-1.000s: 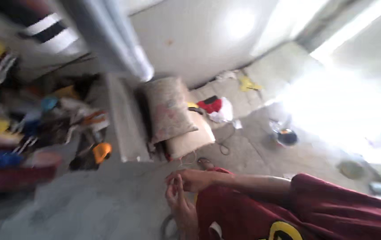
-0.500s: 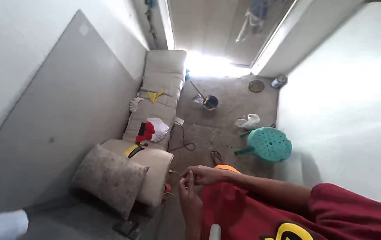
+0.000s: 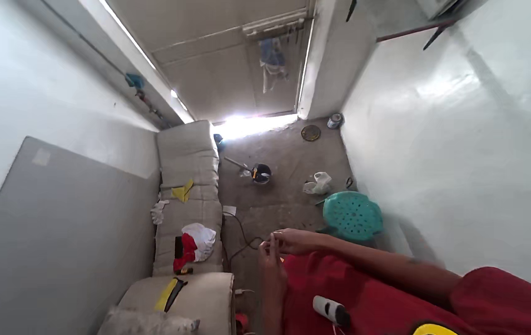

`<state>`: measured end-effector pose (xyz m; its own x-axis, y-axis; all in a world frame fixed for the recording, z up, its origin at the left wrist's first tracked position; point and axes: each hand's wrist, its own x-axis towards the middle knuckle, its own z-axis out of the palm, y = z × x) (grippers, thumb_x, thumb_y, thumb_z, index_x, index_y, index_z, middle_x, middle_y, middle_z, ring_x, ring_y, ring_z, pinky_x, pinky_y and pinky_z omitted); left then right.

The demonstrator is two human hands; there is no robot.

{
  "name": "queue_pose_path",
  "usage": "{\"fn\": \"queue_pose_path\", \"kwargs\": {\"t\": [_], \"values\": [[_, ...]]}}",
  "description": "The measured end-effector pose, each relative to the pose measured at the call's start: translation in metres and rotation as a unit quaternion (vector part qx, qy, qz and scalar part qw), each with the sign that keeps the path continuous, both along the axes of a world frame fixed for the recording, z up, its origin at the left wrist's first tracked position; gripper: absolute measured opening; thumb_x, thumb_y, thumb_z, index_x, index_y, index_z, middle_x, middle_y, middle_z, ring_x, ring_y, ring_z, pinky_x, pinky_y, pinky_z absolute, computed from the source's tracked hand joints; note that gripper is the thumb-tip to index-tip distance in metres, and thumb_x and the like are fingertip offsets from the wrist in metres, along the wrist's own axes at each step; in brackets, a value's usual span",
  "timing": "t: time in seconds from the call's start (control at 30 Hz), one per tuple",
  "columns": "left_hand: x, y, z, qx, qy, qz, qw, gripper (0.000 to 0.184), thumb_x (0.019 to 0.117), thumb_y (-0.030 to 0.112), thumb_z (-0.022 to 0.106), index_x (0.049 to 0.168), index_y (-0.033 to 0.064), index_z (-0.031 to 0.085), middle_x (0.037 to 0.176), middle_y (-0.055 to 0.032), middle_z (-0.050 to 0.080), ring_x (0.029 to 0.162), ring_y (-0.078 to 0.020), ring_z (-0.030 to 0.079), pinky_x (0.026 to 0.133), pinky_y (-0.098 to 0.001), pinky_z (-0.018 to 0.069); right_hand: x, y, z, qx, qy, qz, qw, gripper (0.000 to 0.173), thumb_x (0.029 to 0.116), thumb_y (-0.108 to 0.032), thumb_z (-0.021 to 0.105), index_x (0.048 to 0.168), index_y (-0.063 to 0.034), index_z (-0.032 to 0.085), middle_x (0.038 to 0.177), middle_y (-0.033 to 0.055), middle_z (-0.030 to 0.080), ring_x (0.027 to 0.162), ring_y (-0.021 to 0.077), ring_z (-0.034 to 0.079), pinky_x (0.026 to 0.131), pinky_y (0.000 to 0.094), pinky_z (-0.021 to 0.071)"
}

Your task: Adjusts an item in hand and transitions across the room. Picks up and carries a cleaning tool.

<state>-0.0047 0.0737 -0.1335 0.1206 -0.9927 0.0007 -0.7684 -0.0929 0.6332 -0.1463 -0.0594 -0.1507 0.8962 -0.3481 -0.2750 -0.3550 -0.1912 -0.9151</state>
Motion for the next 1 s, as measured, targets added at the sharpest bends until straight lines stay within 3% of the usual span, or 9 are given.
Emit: {"fn": "queue_pose_path", "kwargs": {"t": [0.23, 0.4, 0.63, 1.0], "values": [[0.016, -0.097, -0.016, -0.009, 0.046, -0.098, 0.994, 0.05, 0.0967, 0.005, 0.055, 0.146, 0.0094, 0.057, 0.132, -0.0186, 0.057, 0.115, -0.0227, 0.063, 0.097, -0.0371, 0.0568, 0.001, -0.067, -0.013, 0.01, 0.018, -0.108, 0.994, 0.04, 0.1014, -0.018, 0.062, 0.139, -0.0051, 0.058, 0.129, 0.0158, 0.066, 0.114, 0.0263, 0.067, 0.105, 0.0451, 0.0509], [0.036, -0.177, -0.021, -0.025, 0.087, -0.163, 0.982, 0.047, 0.0965, 0.005, 0.056, 0.144, 0.0041, 0.058, 0.133, -0.0224, 0.059, 0.117, -0.028, 0.063, 0.1, -0.0415, 0.0558, 0.012, -0.133, -0.009, 0.011, 0.044, -0.154, 0.987, 0.04, 0.1012, -0.016, 0.062, 0.14, -0.0067, 0.059, 0.132, 0.0158, 0.065, 0.118, 0.027, 0.065, 0.107, 0.0461, 0.0493], [0.062, -0.293, -0.002, -0.021, 0.044, -0.217, 0.975, 0.052, 0.0959, 0.002, 0.055, 0.145, 0.0168, 0.059, 0.133, -0.0149, 0.061, 0.116, -0.0243, 0.063, 0.096, -0.0426, 0.0567, 0.018, -0.22, 0.003, 0.107, -0.011, -0.254, 0.961, 0.045, 0.0999, -0.012, 0.065, 0.144, -0.0083, 0.055, 0.129, 0.0166, 0.066, 0.109, 0.0268, 0.069, 0.097, 0.0468, 0.0556], [0.007, -0.499, -0.012, -0.046, 0.066, -0.273, 0.959, 0.042, 0.0985, 0.001, 0.053, 0.138, 0.0093, 0.063, 0.135, -0.0143, 0.062, 0.125, -0.0236, 0.061, 0.104, -0.0405, 0.0535, -0.038, -0.397, -0.006, 0.128, -0.072, -0.324, 0.935, 0.047, 0.0979, -0.008, 0.066, 0.144, -0.008, 0.055, 0.14, 0.0112, 0.061, 0.113, 0.0183, 0.067, 0.099, 0.037, 0.0559]]}}
